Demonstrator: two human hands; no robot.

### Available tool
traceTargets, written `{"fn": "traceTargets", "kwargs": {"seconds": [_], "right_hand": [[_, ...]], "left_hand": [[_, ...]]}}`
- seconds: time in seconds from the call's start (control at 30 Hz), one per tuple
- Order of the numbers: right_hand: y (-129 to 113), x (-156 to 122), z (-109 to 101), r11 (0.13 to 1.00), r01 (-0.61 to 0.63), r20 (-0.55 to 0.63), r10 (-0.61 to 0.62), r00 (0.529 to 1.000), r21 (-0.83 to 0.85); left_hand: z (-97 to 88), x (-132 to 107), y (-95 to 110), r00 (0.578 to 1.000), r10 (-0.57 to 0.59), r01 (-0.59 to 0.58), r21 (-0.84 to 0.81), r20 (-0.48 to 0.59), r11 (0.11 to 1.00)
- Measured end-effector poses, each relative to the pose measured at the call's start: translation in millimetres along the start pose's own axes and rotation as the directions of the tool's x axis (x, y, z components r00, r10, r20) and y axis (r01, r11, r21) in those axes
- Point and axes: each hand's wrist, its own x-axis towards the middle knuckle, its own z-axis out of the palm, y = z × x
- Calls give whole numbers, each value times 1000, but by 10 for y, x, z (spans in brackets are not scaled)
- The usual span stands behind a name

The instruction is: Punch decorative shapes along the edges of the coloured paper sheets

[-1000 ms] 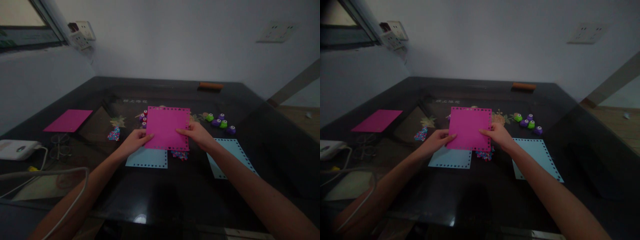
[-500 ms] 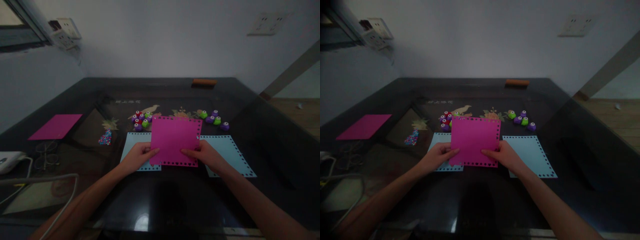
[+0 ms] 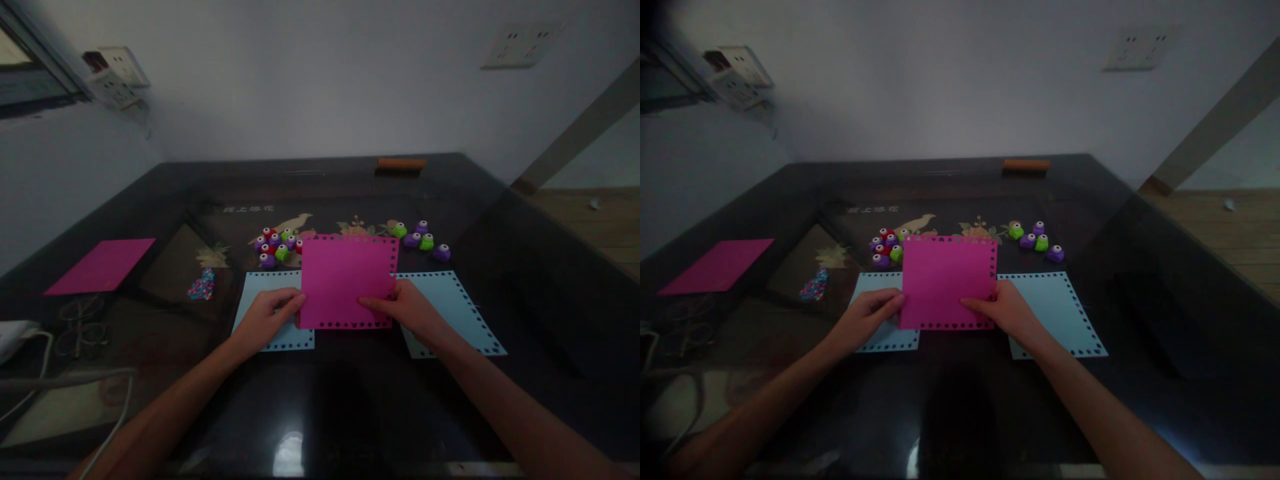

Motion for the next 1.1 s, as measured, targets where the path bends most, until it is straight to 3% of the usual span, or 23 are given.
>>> {"fn": "traceTargets", "kwargs": {"seconds": [0.17, 0.3, 0.37, 0.47, 0.53, 0.6, 0.87, 1.1], "right_hand": [[25, 52, -135, 1000, 19, -73, -20, 997, -8], [77, 86, -201, 999, 50, -105, -50, 993, -3], [93, 95, -210, 999, 49, -124, -49, 991, 4], [103, 106, -211, 998, 42, -147, -35, 988, 45], [105, 112, -215, 994, 58, -163, -41, 986, 95], [103, 114, -224, 990, 69, -175, -48, 983, 121], [79, 95, -274, 989, 79, -176, -56, 983, 127], [111, 128, -291, 989, 81, -180, -58, 982, 123]], "left_hand": [[-245, 131, -101, 979, 39, 10, 237, -202, 971], [-399, 347, -148, 960, 100, 36, 467, -263, 884], [-410, 501, -146, 947, 144, 56, 591, -287, 805], [-333, 737, -116, 926, 154, 179, 761, -344, 623], [-250, 858, -97, 923, 128, 255, 826, -363, 503], [-175, 933, -91, 926, 115, 276, 851, -361, 447], [-57, 955, -166, 943, 202, 182, 918, -264, 353], [-36, 952, -181, 951, 186, 131, 866, -247, 482]]}}
